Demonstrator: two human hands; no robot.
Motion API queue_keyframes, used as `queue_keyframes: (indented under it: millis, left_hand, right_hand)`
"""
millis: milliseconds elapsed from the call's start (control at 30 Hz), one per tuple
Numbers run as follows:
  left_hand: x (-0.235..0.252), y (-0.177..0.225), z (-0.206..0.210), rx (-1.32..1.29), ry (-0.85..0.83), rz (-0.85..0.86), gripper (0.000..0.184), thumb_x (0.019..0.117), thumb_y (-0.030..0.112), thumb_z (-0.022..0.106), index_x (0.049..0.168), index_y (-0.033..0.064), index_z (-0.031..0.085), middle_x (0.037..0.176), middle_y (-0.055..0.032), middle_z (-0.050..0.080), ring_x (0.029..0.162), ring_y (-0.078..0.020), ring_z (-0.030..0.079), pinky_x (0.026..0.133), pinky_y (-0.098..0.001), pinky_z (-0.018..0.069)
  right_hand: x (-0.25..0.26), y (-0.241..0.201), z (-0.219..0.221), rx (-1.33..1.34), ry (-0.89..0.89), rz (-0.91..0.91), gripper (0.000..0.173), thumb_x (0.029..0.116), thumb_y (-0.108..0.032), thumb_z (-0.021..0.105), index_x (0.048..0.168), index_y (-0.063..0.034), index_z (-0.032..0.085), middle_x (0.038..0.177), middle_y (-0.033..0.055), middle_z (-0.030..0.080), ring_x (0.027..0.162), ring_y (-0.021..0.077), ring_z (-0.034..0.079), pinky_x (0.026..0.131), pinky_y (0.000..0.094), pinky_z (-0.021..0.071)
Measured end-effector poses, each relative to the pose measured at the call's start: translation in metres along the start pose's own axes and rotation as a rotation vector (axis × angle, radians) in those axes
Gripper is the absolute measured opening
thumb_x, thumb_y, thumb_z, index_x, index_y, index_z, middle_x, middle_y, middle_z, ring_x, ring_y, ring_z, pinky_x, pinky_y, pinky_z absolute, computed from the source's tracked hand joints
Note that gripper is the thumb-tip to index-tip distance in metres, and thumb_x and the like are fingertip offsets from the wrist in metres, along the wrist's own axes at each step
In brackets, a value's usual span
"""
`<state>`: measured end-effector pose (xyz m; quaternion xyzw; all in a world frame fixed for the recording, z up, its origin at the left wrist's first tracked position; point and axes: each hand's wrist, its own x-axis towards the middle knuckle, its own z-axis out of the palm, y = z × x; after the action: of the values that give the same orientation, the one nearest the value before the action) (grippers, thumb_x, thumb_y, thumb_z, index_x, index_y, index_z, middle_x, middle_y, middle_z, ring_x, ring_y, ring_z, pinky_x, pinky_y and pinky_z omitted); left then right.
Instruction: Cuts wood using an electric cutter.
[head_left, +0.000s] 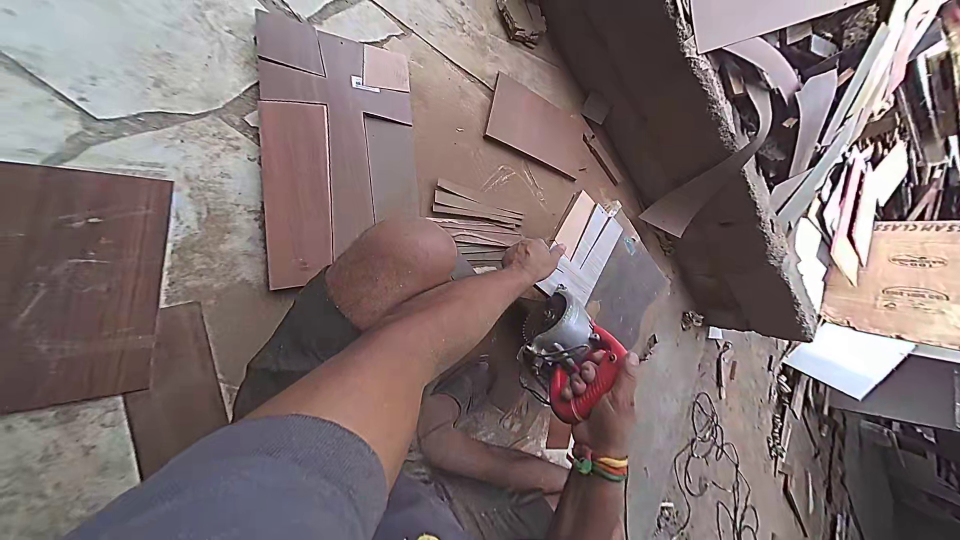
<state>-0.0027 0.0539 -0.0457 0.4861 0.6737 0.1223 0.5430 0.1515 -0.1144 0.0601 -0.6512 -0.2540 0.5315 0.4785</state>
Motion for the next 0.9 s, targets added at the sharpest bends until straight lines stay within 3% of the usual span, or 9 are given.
queue_keyframes:
  millis: [233,533,700,900]
  left_hand:
    - [0.001,-0.004,0.01,-0.013,0.042,0.023,0.083,0.0979,0.078,0.037,0.11,0.0031,0.07,0.118,-0.0218,0.07,0.116,-0.0375,0.067,0.093,-0.062,0.0532]
    - [-0.002,-0.003,0.009,-0.006,0.053,0.019,0.08,0.0995,0.075,0.038,0.115,0.0031,0.069,0.121,-0.0225,0.069,0.118,-0.0379,0.066,0.095,-0.0619,0.0526]
    - [-0.001,-0.003,0.01,-0.002,0.046,0.017,0.079,0.1003,0.075,0.037,0.107,0.0034,0.07,0.116,-0.0222,0.07,0.114,-0.0379,0.067,0.091,-0.0622,0.0534]
    - [0.0,-0.003,0.008,-0.029,0.038,0.016,0.081,0.0988,0.076,0.039,0.11,0.0028,0.07,0.118,-0.0226,0.069,0.116,-0.0382,0.067,0.092,-0.0626,0.0532]
  right_hand:
    - [-0.001,0.009,0.0,0.056,-0.005,0.0,0.069,0.1069,-0.064,0.017,0.091,-0.0092,0.056,0.053,0.0003,0.053,0.039,0.0133,0.055,0.037,0.0332,0.0531]
    - [-0.004,0.01,0.003,0.053,0.012,-0.015,0.065,0.1089,-0.059,0.017,0.092,-0.009,0.055,0.052,0.0005,0.053,0.038,0.0136,0.055,0.036,0.0336,0.0531]
    - [-0.003,0.016,0.005,0.037,0.039,-0.044,0.066,0.1089,-0.059,0.018,0.089,-0.009,0.056,0.052,0.0004,0.053,0.038,0.0135,0.055,0.036,0.0329,0.052]
    - [-0.004,0.015,0.007,-0.002,0.066,-0.037,0.067,0.1083,-0.061,0.015,0.089,-0.0107,0.055,0.052,-0.0004,0.053,0.038,0.0128,0.055,0.036,0.0323,0.0518]
